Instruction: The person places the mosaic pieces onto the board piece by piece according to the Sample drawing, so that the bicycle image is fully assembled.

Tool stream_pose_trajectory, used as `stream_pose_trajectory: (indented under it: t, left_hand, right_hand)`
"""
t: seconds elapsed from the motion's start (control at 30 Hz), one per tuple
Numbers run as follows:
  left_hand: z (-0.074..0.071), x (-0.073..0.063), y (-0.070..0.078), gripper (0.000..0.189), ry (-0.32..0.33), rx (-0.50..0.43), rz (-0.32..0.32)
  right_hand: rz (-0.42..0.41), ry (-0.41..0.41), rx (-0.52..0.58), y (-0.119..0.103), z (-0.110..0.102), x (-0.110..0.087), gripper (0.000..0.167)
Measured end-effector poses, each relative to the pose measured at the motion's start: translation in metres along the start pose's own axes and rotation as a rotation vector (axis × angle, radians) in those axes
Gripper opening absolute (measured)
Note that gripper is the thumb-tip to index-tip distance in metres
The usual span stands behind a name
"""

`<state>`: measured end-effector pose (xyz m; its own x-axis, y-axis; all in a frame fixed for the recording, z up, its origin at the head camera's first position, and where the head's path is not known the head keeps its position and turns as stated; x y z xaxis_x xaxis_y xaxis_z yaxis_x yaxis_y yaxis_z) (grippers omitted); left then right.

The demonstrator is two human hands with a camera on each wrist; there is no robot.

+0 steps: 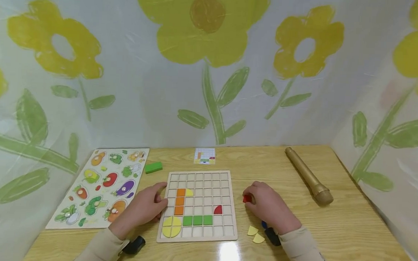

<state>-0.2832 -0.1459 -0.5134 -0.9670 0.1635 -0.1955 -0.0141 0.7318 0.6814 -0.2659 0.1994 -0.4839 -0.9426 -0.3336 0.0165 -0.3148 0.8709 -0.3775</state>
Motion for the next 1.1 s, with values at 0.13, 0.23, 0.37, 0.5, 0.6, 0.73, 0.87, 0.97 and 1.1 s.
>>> stream_pose_trajectory:
  t: [0.13,0.23,0.37,0.5,0.6,0.73,0.87,0.97,1.1]
  left_hand:
    - [-0.001,0.002,0.003,0.065,0.002,-0.012,0.008]
    - [-0.002,0.003,0.004,0.065,0.002,-0.014,0.006]
    - [-0.003,0.004,0.003,0.065,0.006,-0.011,0.008]
    - [0.0,0.002,0.002,0.065,0.0,-0.011,0.006]
    - [0.002,0.001,0.001,0.065,-0.003,-0.003,0.005]
    - [0.002,0.001,0.0,0.065,0.002,0.006,0.004]
    - [0.002,0.001,0.001,0.065,0.003,0.001,0.006]
    - [0.001,0.001,0.001,0.065,0.002,-0.005,0.005]
    - [0.0,0.002,0.0,0.065,0.002,-0.01,0.001]
  right_hand:
    - [-0.019,0.009,0.002,-0.002,-0.002,0.001,0.016]
    - [-0.024,0.006,0.004,-0.005,-0.002,0.002,0.016]
    - [-0.028,-0.001,0.005,-0.009,-0.001,0.003,0.017]
    - [-0.051,0.009,0.0,-0.017,-0.001,0.001,0.014]
    - [-0.081,0.022,0.0,-0.026,-0.001,-0.002,0.013]
    - [-0.111,0.027,0.003,-0.039,0.001,-0.005,0.012]
    - [-0.157,0.037,-0.005,-0.054,0.002,-0.005,0.013]
    - [-0.191,0.045,-0.013,-0.063,0.002,-0.003,0.015]
    - [-0.199,0.041,-0.019,-0.069,0.005,0.001,0.015]
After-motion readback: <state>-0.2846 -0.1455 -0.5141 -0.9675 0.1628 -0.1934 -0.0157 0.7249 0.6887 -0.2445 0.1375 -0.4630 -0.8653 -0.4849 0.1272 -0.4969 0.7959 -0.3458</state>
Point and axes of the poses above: each hand's wrist, its own x-axis towards the middle knuckle, its own z-axis out of the palm, y = z × x, the point moved 9 cm from there along x, towards the middle knuckle
